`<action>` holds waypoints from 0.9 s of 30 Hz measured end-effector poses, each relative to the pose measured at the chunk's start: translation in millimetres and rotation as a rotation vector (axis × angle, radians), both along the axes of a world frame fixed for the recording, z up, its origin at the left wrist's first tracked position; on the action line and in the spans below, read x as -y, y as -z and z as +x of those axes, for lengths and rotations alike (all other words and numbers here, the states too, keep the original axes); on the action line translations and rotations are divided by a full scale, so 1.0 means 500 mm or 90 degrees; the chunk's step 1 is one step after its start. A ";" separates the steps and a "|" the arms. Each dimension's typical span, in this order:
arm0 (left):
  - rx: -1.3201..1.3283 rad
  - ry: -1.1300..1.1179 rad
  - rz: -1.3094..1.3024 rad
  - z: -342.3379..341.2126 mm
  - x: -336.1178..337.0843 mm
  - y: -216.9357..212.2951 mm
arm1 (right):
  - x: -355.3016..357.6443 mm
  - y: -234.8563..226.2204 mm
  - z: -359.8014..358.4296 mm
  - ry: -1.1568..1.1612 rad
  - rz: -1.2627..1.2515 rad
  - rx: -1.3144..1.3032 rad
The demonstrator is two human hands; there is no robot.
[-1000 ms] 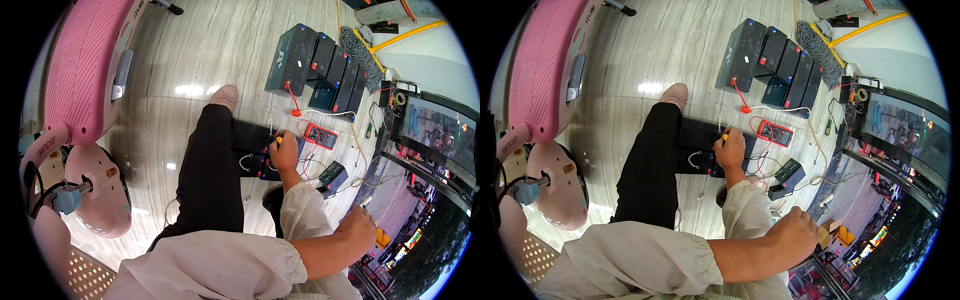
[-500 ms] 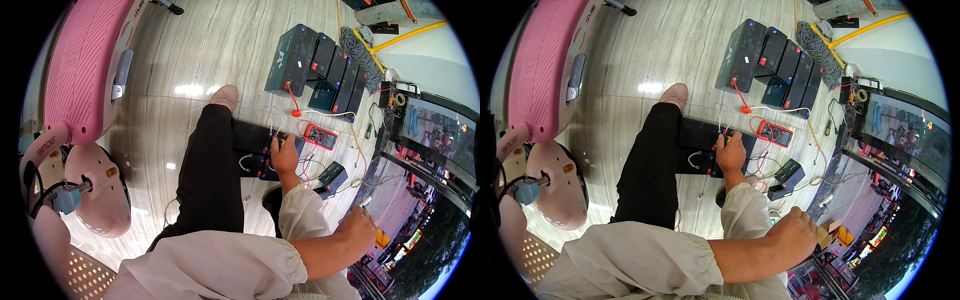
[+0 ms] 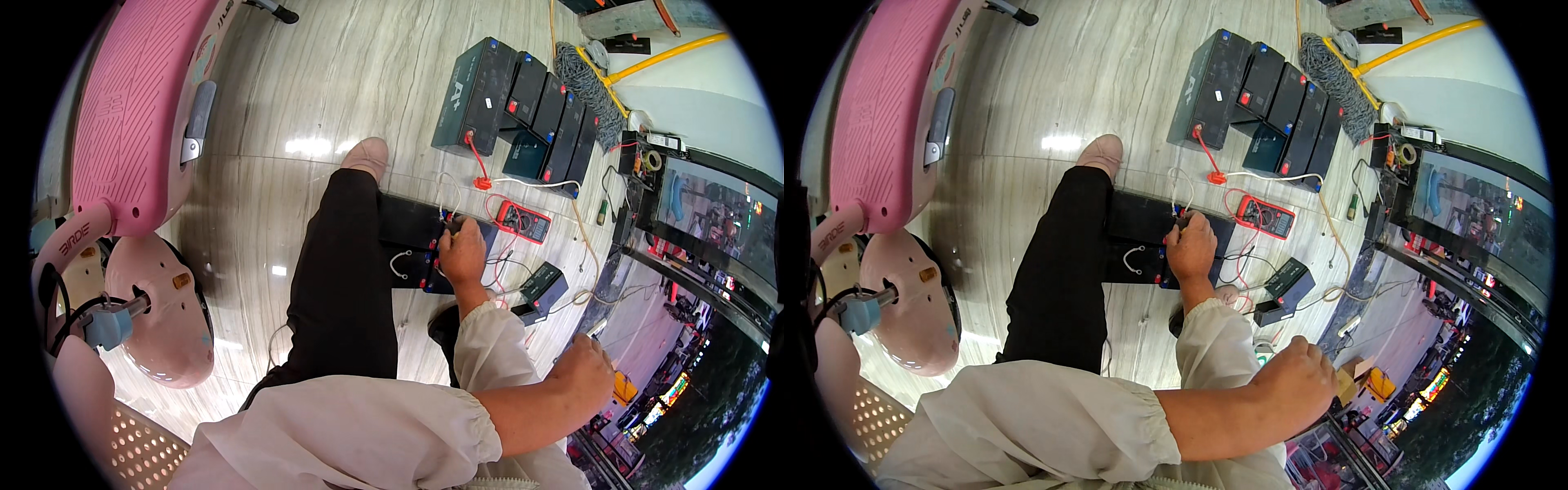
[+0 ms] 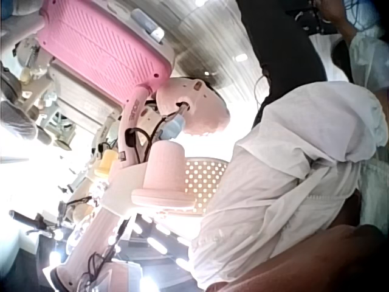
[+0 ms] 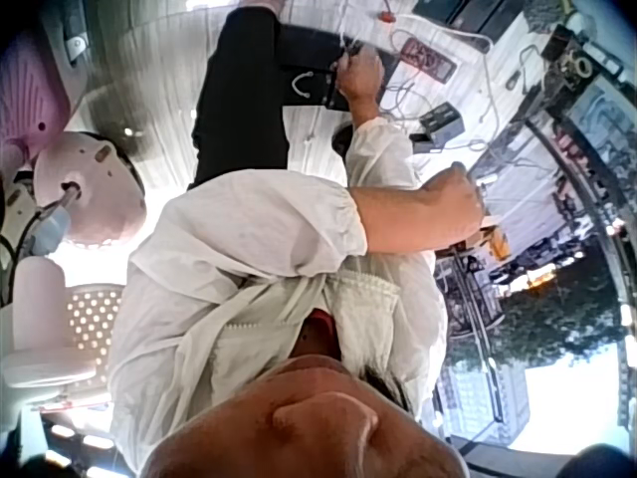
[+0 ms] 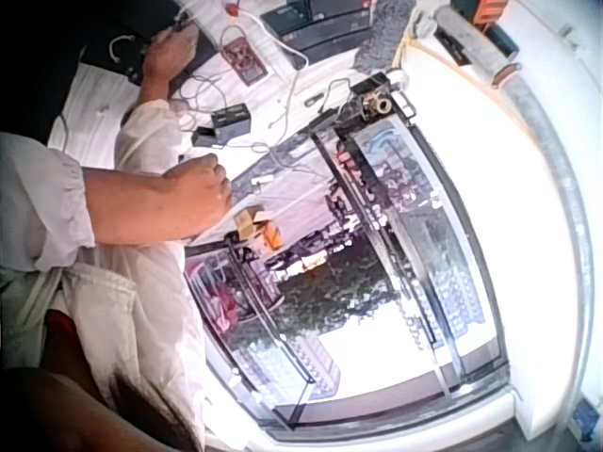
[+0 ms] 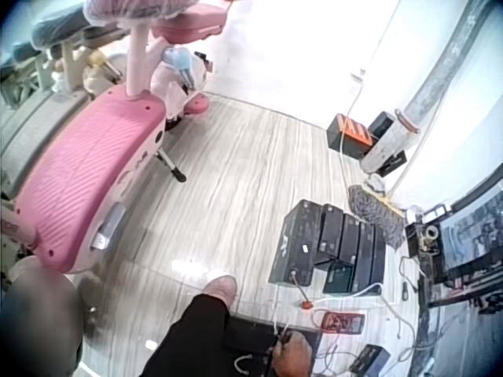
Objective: The person sits on the floor and connects several black batteries in series using a screwdriver to tighten terminal screws and attach white jumper wires. A multimeter is used to measure voltage across the battery pack.
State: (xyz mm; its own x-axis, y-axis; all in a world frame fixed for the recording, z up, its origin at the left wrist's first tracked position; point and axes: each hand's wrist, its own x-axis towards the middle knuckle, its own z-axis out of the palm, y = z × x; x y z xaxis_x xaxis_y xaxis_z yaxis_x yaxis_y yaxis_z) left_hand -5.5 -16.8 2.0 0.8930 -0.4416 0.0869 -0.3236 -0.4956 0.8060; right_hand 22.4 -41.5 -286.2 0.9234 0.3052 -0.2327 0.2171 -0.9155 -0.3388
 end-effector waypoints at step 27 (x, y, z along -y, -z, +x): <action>-0.087 0.102 0.024 0.020 -0.022 -0.010 | -0.018 0.008 -0.009 0.036 0.003 -0.014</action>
State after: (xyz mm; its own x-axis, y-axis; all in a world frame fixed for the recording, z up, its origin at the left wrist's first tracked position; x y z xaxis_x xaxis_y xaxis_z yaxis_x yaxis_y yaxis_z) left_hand 4.6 -5.8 6.8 0.8133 -0.5797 -0.0495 -0.2895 -0.4770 0.8299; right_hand 17.8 -32.6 -290.0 0.9339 0.2543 -0.2512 0.1583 -0.9243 -0.3472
